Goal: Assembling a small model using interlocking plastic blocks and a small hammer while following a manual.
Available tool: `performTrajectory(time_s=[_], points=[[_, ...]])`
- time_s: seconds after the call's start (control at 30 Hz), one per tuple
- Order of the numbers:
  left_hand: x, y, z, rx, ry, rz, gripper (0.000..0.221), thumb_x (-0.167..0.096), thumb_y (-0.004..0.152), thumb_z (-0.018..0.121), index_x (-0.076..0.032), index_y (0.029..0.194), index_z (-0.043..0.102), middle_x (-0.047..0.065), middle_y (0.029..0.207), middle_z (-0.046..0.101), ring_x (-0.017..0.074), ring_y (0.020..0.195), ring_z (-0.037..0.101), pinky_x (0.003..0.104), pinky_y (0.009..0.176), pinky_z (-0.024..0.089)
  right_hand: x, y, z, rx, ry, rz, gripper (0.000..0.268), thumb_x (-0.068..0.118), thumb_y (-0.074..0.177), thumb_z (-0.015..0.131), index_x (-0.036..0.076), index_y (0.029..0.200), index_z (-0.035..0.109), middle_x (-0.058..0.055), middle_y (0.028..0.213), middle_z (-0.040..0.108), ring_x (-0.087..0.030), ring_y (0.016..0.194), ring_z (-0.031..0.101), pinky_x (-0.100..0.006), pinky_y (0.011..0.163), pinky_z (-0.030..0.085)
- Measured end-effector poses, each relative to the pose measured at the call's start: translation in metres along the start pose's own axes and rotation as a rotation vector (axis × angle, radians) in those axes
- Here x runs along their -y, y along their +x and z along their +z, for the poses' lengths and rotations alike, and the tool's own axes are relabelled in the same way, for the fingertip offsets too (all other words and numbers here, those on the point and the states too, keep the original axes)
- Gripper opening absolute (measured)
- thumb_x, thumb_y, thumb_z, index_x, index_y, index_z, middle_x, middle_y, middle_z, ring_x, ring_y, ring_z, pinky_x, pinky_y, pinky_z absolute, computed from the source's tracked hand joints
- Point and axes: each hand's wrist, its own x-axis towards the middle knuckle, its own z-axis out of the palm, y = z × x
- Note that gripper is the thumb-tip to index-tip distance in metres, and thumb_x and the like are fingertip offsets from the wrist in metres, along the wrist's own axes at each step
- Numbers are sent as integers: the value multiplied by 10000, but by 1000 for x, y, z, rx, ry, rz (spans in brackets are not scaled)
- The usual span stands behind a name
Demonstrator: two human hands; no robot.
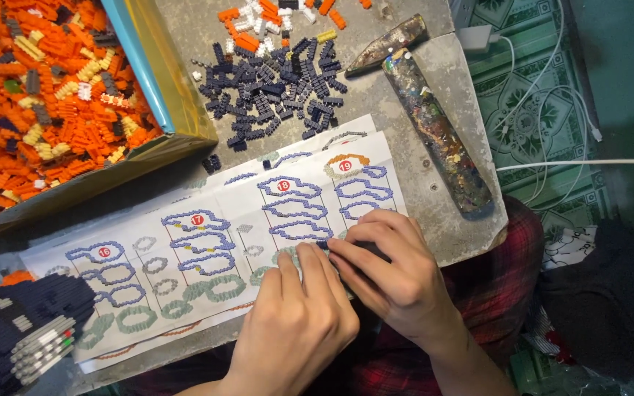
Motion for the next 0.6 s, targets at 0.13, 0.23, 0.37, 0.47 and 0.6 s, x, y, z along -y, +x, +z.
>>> performTrajectory(time_s=[0.13,0.23,0.37,0.47,0.6], points=[[0,9,-6,56,19,32,285,-37,1055,498,25,1025,774,281,1036,746,346,780,693,356,687,497,0,0,-1,2,19,-2,185,103,1086,738,-61,1163,777,-146,1061,729,-371,1048,674,-455,971,548],[-3,13,-8,89,50,47,306,-19,1023,465,29,995,766,281,984,721,341,763,671,371,731,515,-2,-3,0,1,17,5,199,127,1098,711,-45,1174,773,-146,1071,727,-381,1078,676,-471,993,543],[-9,18,-9,118,106,72,337,-30,1008,465,73,1075,780,344,984,746,371,768,693,400,740,515,-2,-6,-2,29,39,6,269,145,1135,611,-71,1204,757,-178,1097,715,-406,1097,675,-493,990,539],[-11,23,-11,169,132,101,345,-35,983,450,67,1064,770,340,933,730,364,735,663,412,706,476,-3,-6,-2,38,42,3,276,137,1141,584,-70,1214,752,-182,1108,717,-409,1111,678,-498,984,528],[-18,24,-10,208,157,86,366,-67,962,459,82,1071,775,342,941,746,384,771,700,428,773,536,-3,-9,-2,44,41,19,283,142,1145,568,-58,1213,755,-169,1116,718,-396,1136,680,-491,979,514]])
